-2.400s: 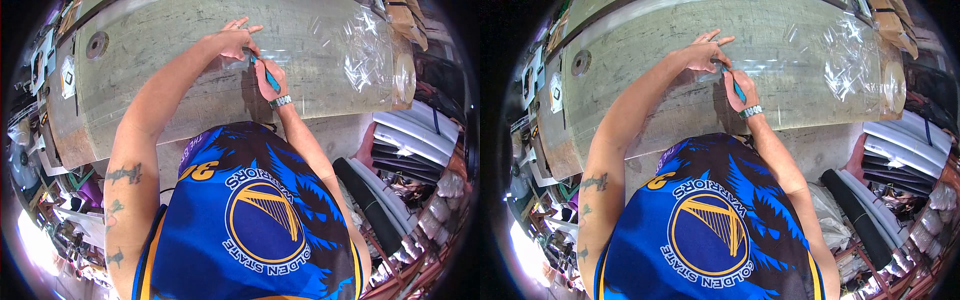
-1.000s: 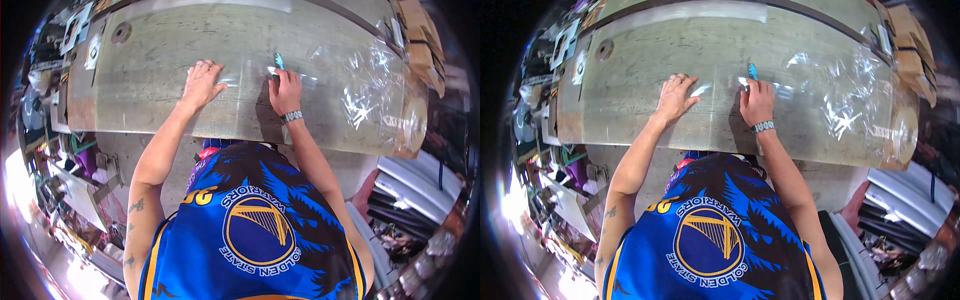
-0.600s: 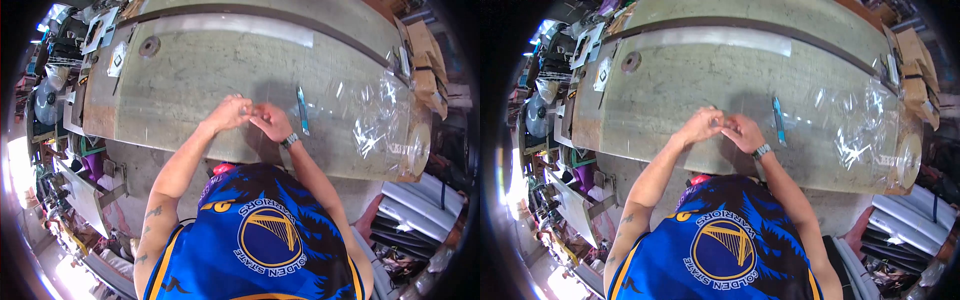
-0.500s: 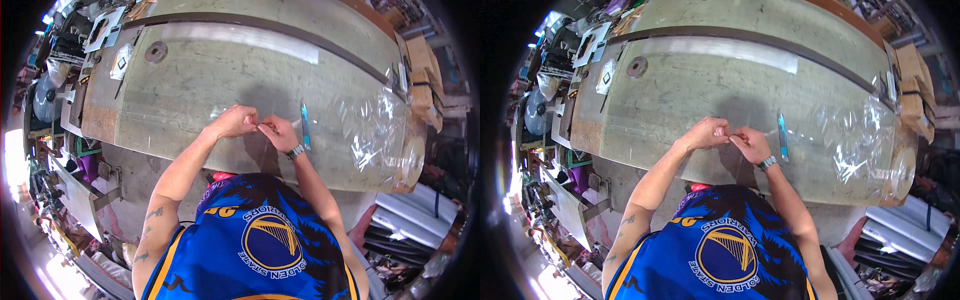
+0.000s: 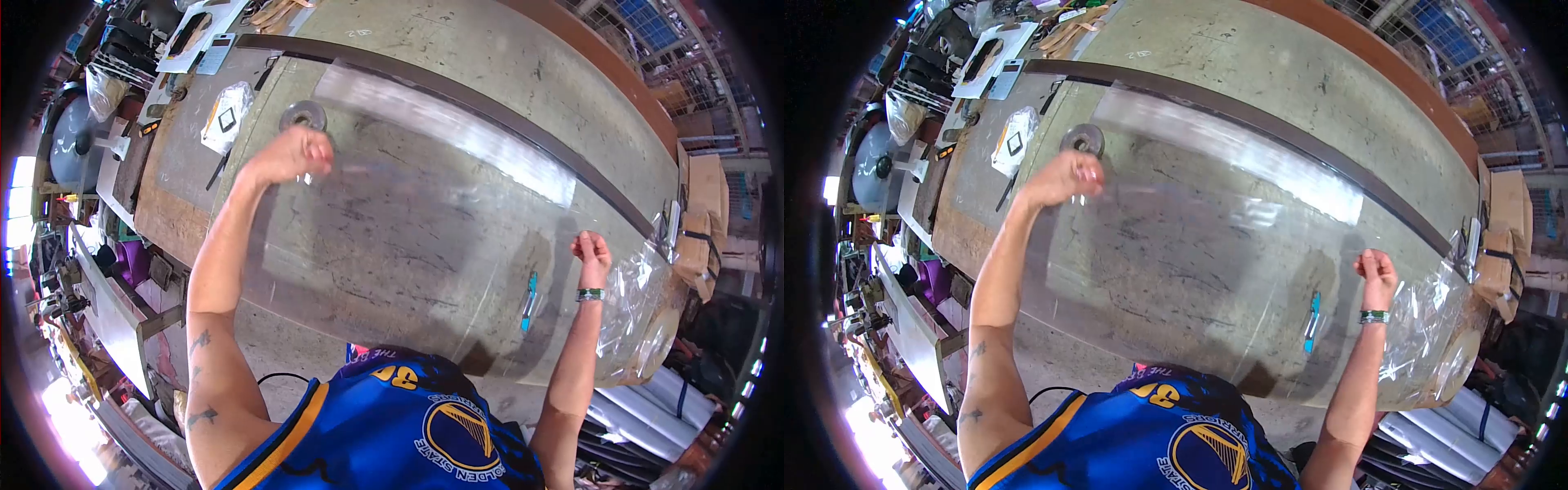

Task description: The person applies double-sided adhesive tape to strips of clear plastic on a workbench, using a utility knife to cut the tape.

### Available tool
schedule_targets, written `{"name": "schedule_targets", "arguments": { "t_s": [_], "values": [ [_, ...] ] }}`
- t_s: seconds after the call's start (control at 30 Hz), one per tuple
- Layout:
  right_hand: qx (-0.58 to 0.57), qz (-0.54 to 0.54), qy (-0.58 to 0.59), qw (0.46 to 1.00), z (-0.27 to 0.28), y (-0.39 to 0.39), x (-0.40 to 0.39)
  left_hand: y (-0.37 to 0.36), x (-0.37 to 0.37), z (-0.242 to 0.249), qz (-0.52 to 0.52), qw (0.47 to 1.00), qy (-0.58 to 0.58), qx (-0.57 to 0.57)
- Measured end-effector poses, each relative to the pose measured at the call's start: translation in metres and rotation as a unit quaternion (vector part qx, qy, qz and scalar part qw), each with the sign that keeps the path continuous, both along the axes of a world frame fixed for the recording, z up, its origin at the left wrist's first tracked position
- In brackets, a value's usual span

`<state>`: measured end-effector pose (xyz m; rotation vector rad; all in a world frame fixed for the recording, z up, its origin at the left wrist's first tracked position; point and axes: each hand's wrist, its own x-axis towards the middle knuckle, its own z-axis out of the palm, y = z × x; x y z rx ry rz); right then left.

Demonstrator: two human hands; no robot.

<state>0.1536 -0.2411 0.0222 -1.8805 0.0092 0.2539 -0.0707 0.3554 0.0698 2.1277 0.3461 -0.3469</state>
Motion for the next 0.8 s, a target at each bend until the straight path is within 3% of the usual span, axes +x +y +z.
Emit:
{"name": "schedule_targets", "arguments": {
  "t_s": [0.1,0.17,0.4,0.53,0.73,0.77,0.8],
  "values": [
    [-0.007,-0.027,0.008,1.0,-0.005,0.011,0.038,0.038,0.046,-0.001,0.067,0.995,-0.062,0.049],
    [-0.024,-0.046,0.015,0.999,-0.012,0.021,0.062,0.06,0.076,-0.019,0.114,0.982,-0.123,0.085],
    [-0.12,-0.05,0.012,0.991,-0.062,0.039,0.121,0.085,0.118,-0.099,0.276,0.941,-0.163,0.106],
    [-0.156,-0.049,0.022,0.986,-0.072,0.046,0.12,0.075,0.116,-0.112,0.308,0.892,-0.225,0.241],
    [-0.075,-0.023,0.024,0.997,-0.108,0.014,0.129,0.082,0.112,-0.122,0.314,0.894,-0.195,0.254],
    [-0.054,-0.076,0.046,0.995,-0.103,0.025,0.121,0.081,0.109,-0.117,0.303,0.898,-0.182,0.264],
    [-0.055,-0.035,0.038,0.997,-0.109,0.017,0.12,0.082,0.109,-0.116,0.302,0.905,-0.142,0.263]
  ]
}}
